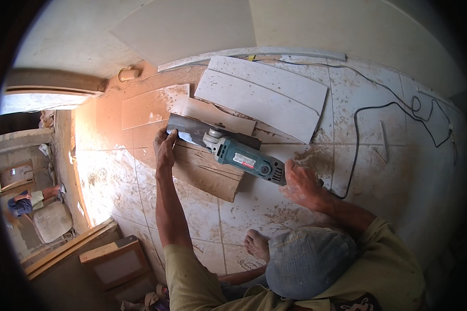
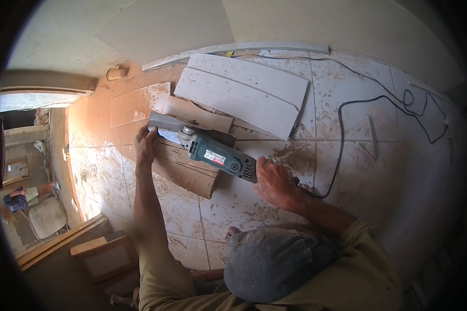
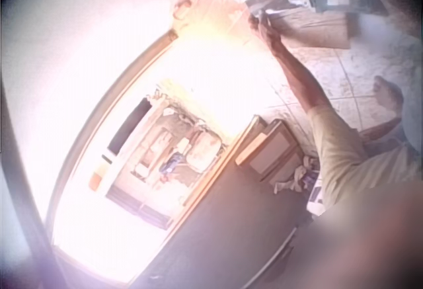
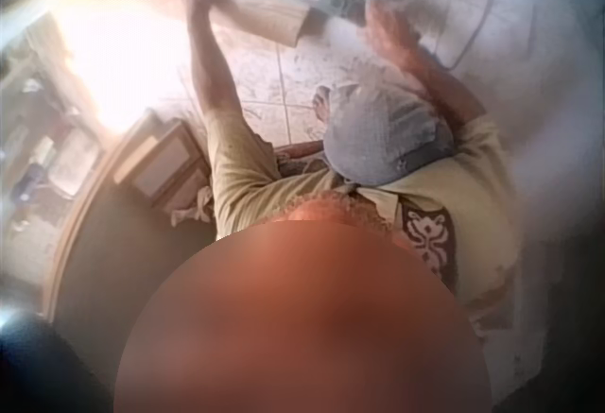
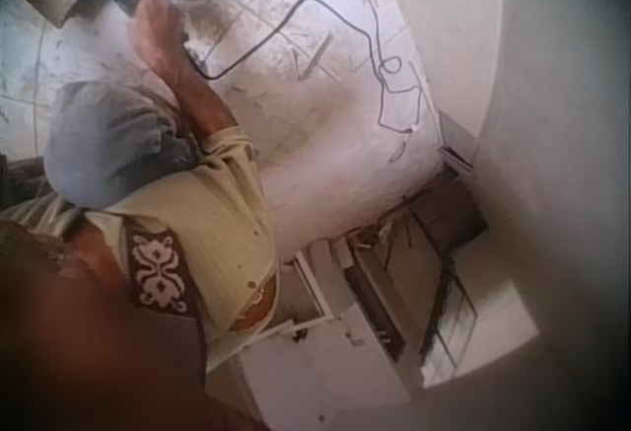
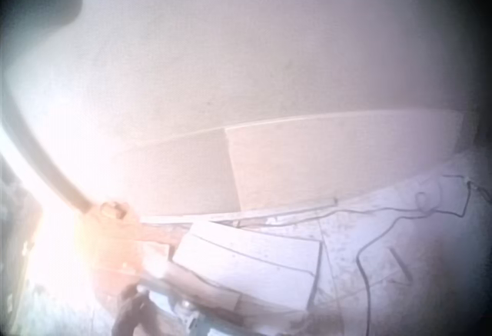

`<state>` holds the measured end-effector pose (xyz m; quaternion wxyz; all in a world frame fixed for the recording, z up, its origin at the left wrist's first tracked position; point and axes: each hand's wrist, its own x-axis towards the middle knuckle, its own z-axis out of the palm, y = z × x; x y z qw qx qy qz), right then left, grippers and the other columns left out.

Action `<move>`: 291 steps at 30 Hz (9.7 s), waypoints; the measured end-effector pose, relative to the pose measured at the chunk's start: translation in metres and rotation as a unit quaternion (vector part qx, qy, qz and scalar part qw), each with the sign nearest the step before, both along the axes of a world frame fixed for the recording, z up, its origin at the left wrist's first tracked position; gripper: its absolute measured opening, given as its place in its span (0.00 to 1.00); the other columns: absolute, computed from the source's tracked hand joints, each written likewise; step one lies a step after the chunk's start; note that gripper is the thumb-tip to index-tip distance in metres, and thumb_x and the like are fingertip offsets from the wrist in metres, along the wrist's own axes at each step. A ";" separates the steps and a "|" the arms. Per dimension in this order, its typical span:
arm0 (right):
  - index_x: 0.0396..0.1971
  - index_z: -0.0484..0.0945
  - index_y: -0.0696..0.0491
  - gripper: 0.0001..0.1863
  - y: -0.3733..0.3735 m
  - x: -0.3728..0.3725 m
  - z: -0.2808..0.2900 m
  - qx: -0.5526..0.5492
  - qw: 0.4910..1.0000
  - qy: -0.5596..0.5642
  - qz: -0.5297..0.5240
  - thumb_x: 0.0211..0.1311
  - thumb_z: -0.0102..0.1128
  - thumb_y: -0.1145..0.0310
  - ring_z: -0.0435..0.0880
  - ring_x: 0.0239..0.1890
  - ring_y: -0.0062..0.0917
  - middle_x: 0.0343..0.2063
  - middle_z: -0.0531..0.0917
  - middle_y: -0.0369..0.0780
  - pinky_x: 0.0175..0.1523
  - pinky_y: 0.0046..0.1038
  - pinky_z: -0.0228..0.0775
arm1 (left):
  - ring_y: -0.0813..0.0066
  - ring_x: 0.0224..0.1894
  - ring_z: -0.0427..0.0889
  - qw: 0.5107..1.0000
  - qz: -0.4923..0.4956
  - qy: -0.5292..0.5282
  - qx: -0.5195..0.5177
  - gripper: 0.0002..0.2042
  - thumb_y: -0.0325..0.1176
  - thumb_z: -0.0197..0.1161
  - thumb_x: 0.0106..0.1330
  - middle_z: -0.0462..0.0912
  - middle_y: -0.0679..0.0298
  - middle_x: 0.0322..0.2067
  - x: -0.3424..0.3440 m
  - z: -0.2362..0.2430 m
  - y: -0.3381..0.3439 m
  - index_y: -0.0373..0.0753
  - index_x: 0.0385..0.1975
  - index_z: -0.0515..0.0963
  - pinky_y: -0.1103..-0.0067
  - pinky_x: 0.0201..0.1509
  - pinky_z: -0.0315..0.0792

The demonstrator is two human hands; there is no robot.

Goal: The person measures a piece of tile with a measuring tape, walks through a construction site, and then uses an angle grinder to cut the tile while sitting on the floor.

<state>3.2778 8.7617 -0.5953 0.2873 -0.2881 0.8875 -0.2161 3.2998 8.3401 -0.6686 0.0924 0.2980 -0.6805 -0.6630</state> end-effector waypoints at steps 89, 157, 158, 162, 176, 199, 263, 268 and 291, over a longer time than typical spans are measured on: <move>0.38 0.63 0.63 0.25 0.037 0.004 0.002 -0.030 0.999 -0.009 0.007 0.47 0.66 0.64 0.83 0.30 0.46 0.28 0.78 0.52 0.34 0.42 0.77 | 0.80 0.41 0.76 1.000 0.012 -0.020 -0.015 0.16 0.30 0.60 0.66 0.80 0.63 0.40 -0.003 0.003 0.006 0.29 0.51 0.72 0.83 0.46 0.69; 0.38 0.64 0.61 0.26 0.056 0.004 0.012 0.041 0.999 -0.011 -0.025 0.44 0.68 0.63 0.82 0.32 0.49 0.29 0.80 0.53 0.38 0.45 0.75 | 0.80 0.37 0.76 0.999 0.014 -0.031 -0.036 0.17 0.30 0.62 0.65 0.80 0.62 0.38 -0.003 0.006 0.005 0.28 0.49 0.72 0.84 0.43 0.69; 0.38 0.64 0.61 0.27 0.057 0.004 0.013 0.040 0.999 -0.013 -0.023 0.43 0.69 0.62 0.82 0.32 0.49 0.29 0.80 0.53 0.38 0.45 0.75 | 0.80 0.37 0.76 0.999 0.013 -0.032 -0.038 0.16 0.30 0.62 0.65 0.80 0.62 0.38 -0.004 0.008 0.007 0.28 0.49 0.72 0.83 0.43 0.70; 0.38 0.64 0.61 0.29 0.059 0.004 0.012 0.026 0.999 -0.011 -0.025 0.43 0.70 0.61 0.82 0.32 0.49 0.29 0.80 0.53 0.38 0.44 0.75 | 0.79 0.37 0.76 0.999 0.012 -0.025 -0.033 0.16 0.30 0.61 0.65 0.80 0.62 0.38 -0.003 0.006 0.005 0.27 0.49 0.72 0.83 0.43 0.70; 0.36 0.66 0.61 0.25 0.064 0.006 0.012 0.016 0.998 -0.025 -0.049 0.42 0.67 0.63 0.82 0.32 0.50 0.28 0.80 0.53 0.39 0.44 0.75 | 0.82 0.34 0.74 0.999 0.022 -0.021 -0.020 0.16 0.30 0.62 0.65 0.80 0.65 0.35 -0.004 0.006 0.006 0.28 0.48 0.72 0.85 0.39 0.68; 0.37 0.65 0.61 0.25 0.063 0.006 0.016 0.019 0.999 -0.013 -0.037 0.43 0.68 0.64 0.82 0.31 0.50 0.29 0.80 0.53 0.37 0.44 0.76 | 0.80 0.36 0.76 1.000 0.016 0.001 -0.007 0.17 0.31 0.62 0.65 0.80 0.63 0.38 -0.005 -0.002 0.004 0.27 0.49 0.72 0.84 0.42 0.69; 0.38 0.64 0.60 0.26 0.061 0.013 0.010 -0.003 0.999 -0.001 -0.038 0.44 0.68 0.63 0.81 0.30 0.50 0.28 0.78 0.52 0.34 0.46 0.74 | 0.83 0.33 0.74 0.999 0.017 -0.023 -0.027 0.16 0.30 0.62 0.65 0.79 0.66 0.36 -0.003 0.005 0.007 0.29 0.49 0.72 0.86 0.38 0.67; 0.38 0.64 0.60 0.26 0.059 0.011 0.009 -0.007 0.999 -0.001 -0.034 0.45 0.68 0.65 0.81 0.29 0.50 0.28 0.79 0.53 0.34 0.45 0.74 | 0.85 0.32 0.72 0.999 0.009 -0.026 -0.028 0.16 0.30 0.62 0.65 0.79 0.68 0.34 -0.002 0.000 0.002 0.29 0.49 0.72 0.86 0.36 0.66; 0.38 0.64 0.62 0.28 0.065 0.013 0.012 0.016 1.000 -0.005 -0.023 0.43 0.70 0.64 0.83 0.29 0.46 0.28 0.78 0.52 0.33 0.42 0.76 | 0.77 0.41 0.77 0.999 0.015 -0.024 -0.046 0.17 0.32 0.62 0.65 0.80 0.61 0.41 -0.005 0.002 0.008 0.29 0.50 0.71 0.81 0.47 0.71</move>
